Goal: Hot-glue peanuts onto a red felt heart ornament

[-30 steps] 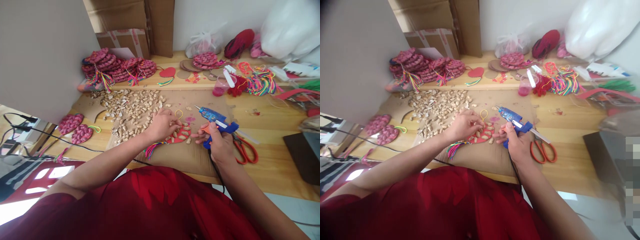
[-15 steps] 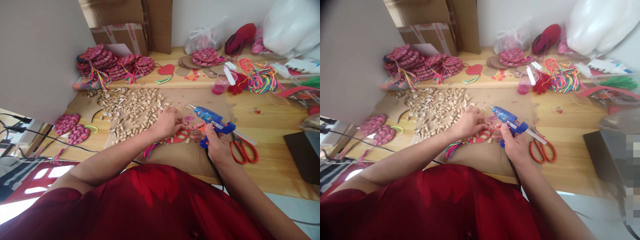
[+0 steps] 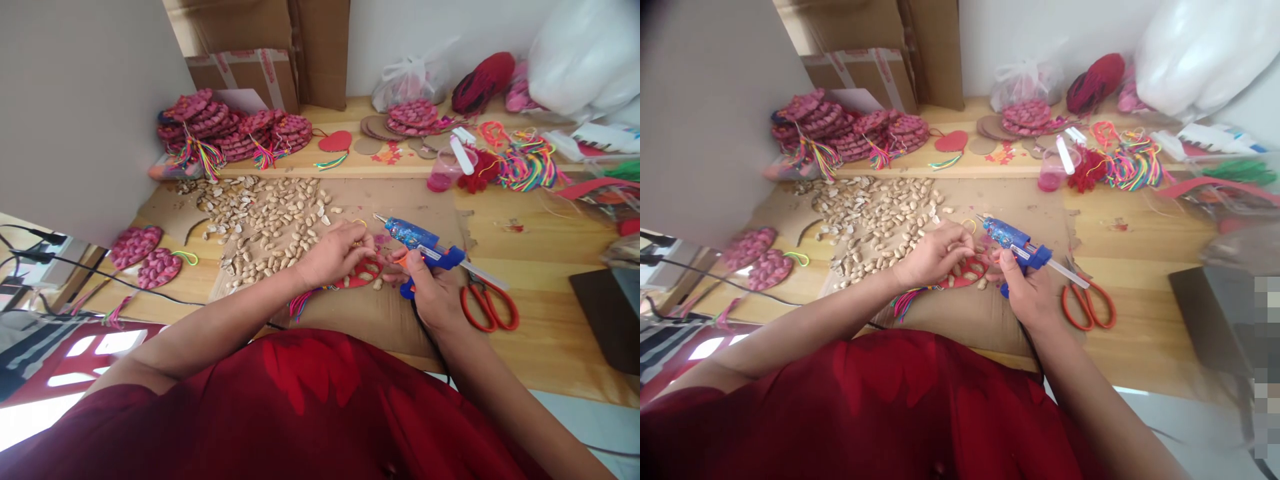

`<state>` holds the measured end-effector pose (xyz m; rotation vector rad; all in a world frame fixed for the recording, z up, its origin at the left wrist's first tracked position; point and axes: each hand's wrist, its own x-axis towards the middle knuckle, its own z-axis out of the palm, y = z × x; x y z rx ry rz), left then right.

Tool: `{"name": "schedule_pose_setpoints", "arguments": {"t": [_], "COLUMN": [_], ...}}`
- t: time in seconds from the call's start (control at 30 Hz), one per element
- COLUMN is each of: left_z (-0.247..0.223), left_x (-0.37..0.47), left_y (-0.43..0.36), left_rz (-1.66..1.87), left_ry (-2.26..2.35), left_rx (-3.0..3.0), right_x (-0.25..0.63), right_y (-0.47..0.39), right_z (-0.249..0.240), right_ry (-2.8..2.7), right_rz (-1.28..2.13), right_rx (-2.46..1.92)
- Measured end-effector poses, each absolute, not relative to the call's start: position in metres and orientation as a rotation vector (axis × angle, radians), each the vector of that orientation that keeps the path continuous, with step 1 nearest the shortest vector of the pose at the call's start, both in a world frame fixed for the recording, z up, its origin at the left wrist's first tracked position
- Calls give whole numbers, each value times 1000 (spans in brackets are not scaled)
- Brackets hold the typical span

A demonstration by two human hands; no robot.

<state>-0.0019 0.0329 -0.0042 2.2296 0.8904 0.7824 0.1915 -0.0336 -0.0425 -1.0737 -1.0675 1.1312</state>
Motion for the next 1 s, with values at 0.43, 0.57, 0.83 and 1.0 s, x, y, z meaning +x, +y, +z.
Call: {"name": "schedule_pose_setpoints", "arguments": {"t": [0.43, 0.57, 0.83, 1.0], "left_z": [94, 85, 36, 28], "left_x": [-112, -137, -145, -131], "left_y": [-21, -25, -34, -44], "left_rz": [598, 606, 608, 654], "left_ry": [951, 1228, 1415, 1374], "left_rx": [1589, 1826, 2363, 2331], "right_x": [192, 193, 196, 196], "right_y": [-32, -32, -29, -26], "right_z": [-42, -43, -38, -38], "right_ry": [-1063, -1044, -947, -965], "right_rz": [1168, 1150, 1129, 1114], "right_rx": [-1028, -1033, -1063, -1058]}}
